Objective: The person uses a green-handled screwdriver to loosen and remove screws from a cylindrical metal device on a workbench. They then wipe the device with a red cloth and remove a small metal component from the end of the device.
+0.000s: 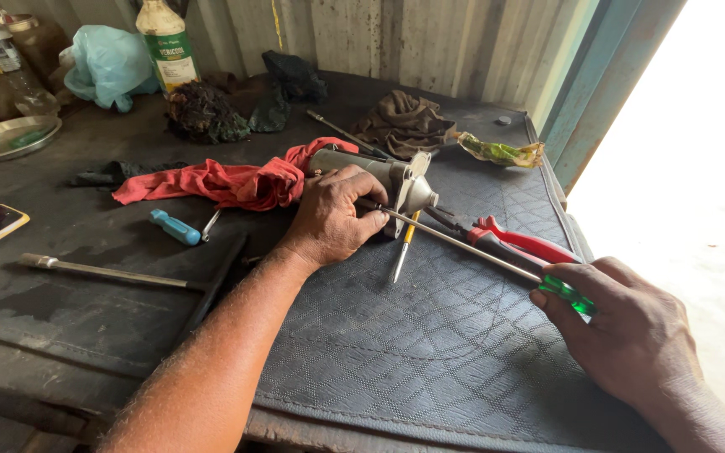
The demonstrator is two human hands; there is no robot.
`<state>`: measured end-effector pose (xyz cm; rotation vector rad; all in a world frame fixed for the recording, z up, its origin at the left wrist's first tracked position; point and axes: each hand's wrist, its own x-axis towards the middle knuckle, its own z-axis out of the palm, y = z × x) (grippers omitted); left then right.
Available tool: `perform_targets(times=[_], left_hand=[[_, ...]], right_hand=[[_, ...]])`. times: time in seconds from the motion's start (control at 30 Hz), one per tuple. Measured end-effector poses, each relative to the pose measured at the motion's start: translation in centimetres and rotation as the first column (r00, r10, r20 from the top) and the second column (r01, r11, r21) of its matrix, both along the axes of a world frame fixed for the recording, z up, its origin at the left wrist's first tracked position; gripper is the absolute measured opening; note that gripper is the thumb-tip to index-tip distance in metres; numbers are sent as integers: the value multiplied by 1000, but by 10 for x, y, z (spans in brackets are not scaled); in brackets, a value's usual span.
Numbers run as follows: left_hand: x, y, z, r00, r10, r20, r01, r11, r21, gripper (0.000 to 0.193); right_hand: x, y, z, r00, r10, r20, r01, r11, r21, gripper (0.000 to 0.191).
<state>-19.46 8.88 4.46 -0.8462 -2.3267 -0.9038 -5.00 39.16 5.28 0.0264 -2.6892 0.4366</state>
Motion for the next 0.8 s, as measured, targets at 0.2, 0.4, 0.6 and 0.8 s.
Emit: perform_targets(times=[0.2, 0.4, 0.6, 0.8], left_hand=[[0, -1, 0, 1000, -12, -23, 12, 1000, 6, 16], [1, -2, 1, 1000, 1, 23, -2, 1000, 17, 16], [0, -3, 0, 1000, -9, 13, 9, 1000, 13, 17], [-1, -5, -1, 999, -18, 34, 18, 1000, 24, 17]], right_hand=[[1, -1, 0, 1000, 2, 10, -2, 1000, 9, 30], [1, -2, 1, 1000, -1, 20, 1, 1000, -2, 31], [2, -3, 1, 1000, 10, -15, -10, 1000, -26, 30], [1, -3, 2, 1000, -10, 29, 11, 1000, -20, 30]])
